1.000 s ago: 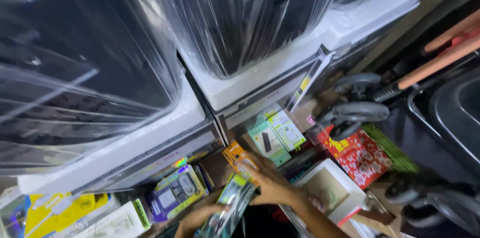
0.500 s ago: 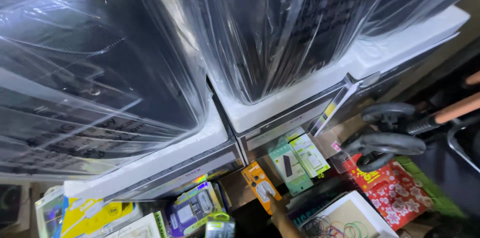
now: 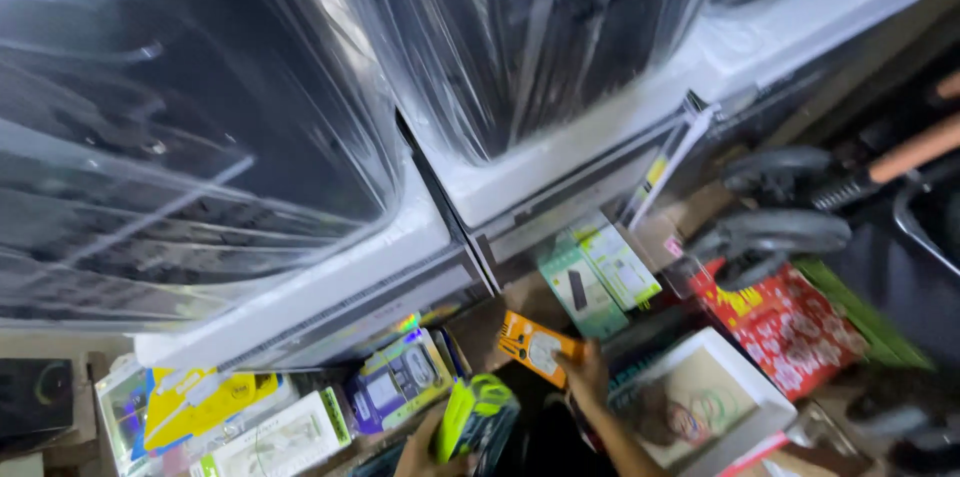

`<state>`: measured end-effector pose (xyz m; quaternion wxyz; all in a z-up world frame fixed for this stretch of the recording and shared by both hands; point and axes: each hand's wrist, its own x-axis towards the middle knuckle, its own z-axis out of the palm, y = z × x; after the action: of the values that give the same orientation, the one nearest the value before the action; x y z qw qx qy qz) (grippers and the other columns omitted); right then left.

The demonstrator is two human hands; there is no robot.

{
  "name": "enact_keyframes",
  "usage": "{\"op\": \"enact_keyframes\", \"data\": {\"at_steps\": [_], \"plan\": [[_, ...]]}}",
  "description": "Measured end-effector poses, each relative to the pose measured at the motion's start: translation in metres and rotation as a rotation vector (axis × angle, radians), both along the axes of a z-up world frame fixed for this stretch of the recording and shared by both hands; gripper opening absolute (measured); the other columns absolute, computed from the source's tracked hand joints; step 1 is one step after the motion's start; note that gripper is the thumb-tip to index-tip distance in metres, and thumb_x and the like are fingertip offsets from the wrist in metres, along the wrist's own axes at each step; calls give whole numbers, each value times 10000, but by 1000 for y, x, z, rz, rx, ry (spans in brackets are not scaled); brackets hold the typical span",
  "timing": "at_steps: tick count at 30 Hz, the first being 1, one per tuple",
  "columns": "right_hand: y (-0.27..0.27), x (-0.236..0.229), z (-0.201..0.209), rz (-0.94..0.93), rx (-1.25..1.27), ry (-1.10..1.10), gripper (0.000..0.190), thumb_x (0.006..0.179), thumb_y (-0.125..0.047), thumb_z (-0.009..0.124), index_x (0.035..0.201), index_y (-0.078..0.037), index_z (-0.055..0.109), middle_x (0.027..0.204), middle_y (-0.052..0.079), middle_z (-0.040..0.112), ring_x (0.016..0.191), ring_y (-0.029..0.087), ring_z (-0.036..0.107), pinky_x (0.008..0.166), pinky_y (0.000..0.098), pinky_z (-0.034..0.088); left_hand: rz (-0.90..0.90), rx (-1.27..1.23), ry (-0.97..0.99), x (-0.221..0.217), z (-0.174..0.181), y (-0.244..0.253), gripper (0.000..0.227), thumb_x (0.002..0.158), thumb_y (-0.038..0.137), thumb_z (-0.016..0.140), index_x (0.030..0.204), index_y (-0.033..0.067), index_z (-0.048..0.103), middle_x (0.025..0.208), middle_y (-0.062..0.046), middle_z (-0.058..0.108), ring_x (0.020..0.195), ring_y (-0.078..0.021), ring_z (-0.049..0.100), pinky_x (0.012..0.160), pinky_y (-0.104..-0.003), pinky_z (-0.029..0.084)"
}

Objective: Organizing various electronic accessories, phone cases, and cables into boxes in a retail stock area.

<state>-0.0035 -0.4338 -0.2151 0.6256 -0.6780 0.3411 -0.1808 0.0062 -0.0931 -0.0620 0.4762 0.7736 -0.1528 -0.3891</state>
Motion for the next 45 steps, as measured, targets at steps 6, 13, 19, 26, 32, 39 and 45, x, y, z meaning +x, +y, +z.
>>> {"op": "enact_keyframes", "data": {"at_steps": [6, 13, 19, 26, 32, 39, 45], "plan": [[-69, -14, 91, 584, 52, -105, 451, 778, -181, 913, 1052, -66, 573, 934, 8, 569, 869, 85, 524, 739, 298, 502, -341, -40, -192, 57, 174, -108, 696, 664, 321, 926, 1267, 82, 673, 1161, -128, 737, 1115, -268, 686, 1033, -357, 506], [-85, -32, 296, 661, 81, -134, 464, 775, -83, 858, 1180, -55, 634, 1077, -12, 688, 1012, 80, 626, 880, 260, 537, -489, -162, -551, 64, 229, -167, 795, 562, 444, 934, 1244, 91, 725, 1445, -219, 510, 1394, -407, 409, 1143, -545, 227], [-100, -49, 281, 445, 174, -191, 325, 887, -108, 788, 1172, -14, 664, 1040, 56, 706, 949, 107, 656, 820, 276, 539, -465, -448, 100, 57, 183, -176, 775, 702, 341, 886, 1360, 59, 589, 1456, -89, 542, 1366, -247, 499, 1190, -399, 335], [-41, -60, 268, 70, 531, -466, 669, 1016, -561, 551, 1450, -60, 459, 1275, 90, 571, 1114, 184, 549, 919, 351, 444, 18, -586, 205, 45, 136, -191, 785, 792, 231, 789, 1486, 37, 477, 1403, -128, 586, 1313, -257, 537, 1142, -363, 385], [0, -62, 286, 130, 292, -460, 957, 962, -631, 579, 1597, 10, 261, 1516, 160, 462, 1404, 259, 453, 1177, 402, 339, 233, -678, 379, 25, 139, -212, 919, 870, 280, 651, 1631, 91, 172, 1552, -131, 440, 1400, -241, 449, 1151, -368, 347], [-9, -66, 300, 288, 134, -455, 1115, 864, -518, 728, 1646, 9, 134, 1577, 193, 372, 1463, 289, 379, 1198, 415, 309, 210, -662, 241, 28, 143, -224, 874, 925, 360, 613, 1617, 46, 182, 1547, -171, 420, 1440, -273, 405, 1191, -388, 318], [-2, -66, 308, 222, 167, -335, 991, 872, -399, 720, 1618, 9, 211, 1571, 204, 379, 1459, 303, 389, 1202, 418, 321, 428, -614, 428, 19, 138, -234, 863, 854, 323, 628, 1568, 183, 165, 1507, -85, 440, 1369, -217, 474, 1113, -354, 398]]}}
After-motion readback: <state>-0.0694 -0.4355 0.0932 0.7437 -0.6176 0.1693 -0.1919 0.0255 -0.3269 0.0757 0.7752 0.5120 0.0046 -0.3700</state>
